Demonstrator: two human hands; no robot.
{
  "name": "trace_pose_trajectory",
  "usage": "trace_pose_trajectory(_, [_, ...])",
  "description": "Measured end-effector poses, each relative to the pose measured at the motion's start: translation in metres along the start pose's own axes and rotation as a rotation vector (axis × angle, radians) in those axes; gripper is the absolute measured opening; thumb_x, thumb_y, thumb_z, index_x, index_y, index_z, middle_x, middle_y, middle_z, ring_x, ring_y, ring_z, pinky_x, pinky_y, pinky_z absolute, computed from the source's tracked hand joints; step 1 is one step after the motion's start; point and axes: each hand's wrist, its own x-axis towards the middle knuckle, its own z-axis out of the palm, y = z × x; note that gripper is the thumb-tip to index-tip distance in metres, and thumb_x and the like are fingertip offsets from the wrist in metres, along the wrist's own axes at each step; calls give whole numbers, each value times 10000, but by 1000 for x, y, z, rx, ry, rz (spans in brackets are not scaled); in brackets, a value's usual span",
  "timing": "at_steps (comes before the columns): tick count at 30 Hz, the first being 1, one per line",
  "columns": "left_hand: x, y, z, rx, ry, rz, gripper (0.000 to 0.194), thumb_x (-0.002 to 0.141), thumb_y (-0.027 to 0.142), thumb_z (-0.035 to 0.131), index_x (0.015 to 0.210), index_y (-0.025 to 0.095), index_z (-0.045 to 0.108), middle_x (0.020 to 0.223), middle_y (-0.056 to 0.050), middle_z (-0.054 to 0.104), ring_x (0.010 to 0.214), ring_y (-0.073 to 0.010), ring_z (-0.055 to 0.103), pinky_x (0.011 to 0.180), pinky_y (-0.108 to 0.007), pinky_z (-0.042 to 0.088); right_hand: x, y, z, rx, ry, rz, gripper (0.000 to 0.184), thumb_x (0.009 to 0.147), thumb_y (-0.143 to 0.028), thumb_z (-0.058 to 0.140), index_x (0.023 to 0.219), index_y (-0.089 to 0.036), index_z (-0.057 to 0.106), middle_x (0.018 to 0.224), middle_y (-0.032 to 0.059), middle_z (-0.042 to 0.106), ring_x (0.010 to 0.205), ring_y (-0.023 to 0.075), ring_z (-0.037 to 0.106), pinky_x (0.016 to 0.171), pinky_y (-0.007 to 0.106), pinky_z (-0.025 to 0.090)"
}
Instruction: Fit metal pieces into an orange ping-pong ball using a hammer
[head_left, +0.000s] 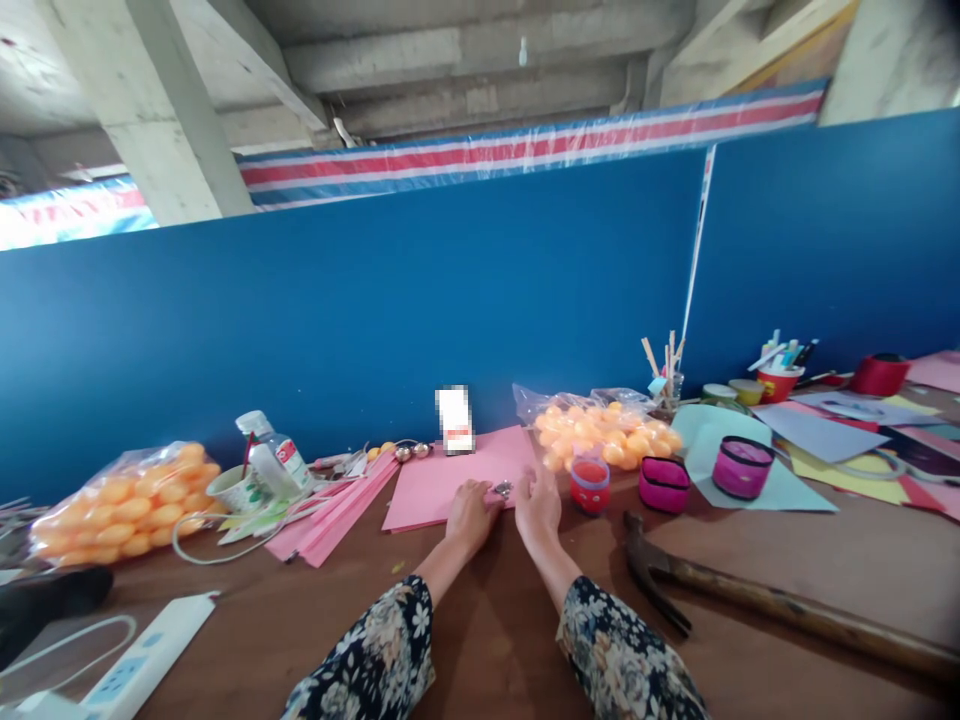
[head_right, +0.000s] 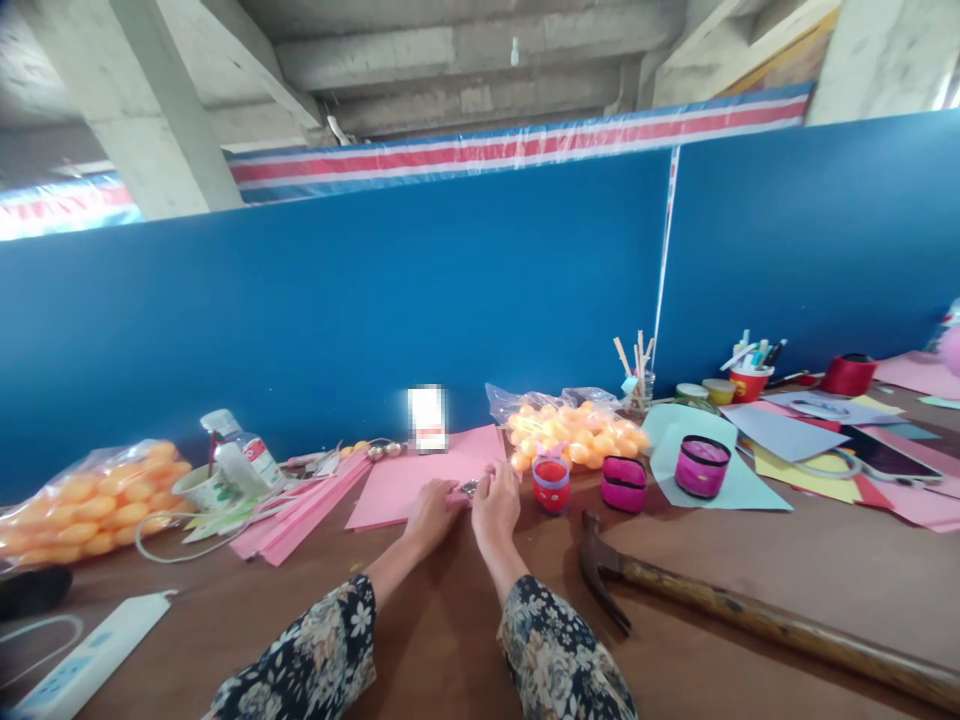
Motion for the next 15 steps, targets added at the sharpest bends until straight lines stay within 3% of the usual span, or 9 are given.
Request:
trace_pose_trajectory(3, [6, 6, 1, -14, -17, -23, 315, 728, 293, 529, 1004, 156, 597, 943, -104, 612, 902, -210, 539, 811, -296, 374, -2, -3, 1, 23, -10, 19, 259, 745, -197, 371, 926, -155, 551, 878, 81, 582, 840, 212, 528, 692, 294, 399])
trace_pose_trajectory(9, [22, 15, 6, -81, -41, -4, 126, 704, 166, 529, 688, 144, 652, 707, -78, 636, 693, -180, 560, 649, -269, 384, -3, -5, 3, 30, -45, 26, 233, 738, -191, 378, 897, -167, 547, 865, 74, 581, 817, 201, 524, 709, 292, 403])
trace_pose_trajectory(15, [16, 17, 7, -181, 55, 30, 206, 740, 131, 472, 853, 144, 643, 828, -96, 639, 752, -179, 568, 693, -273, 400, -5, -3, 6, 29, -55, 8, 204, 752, -201, 385, 881, -170, 542, 867, 79, 586, 828, 209, 524, 719, 307, 402])
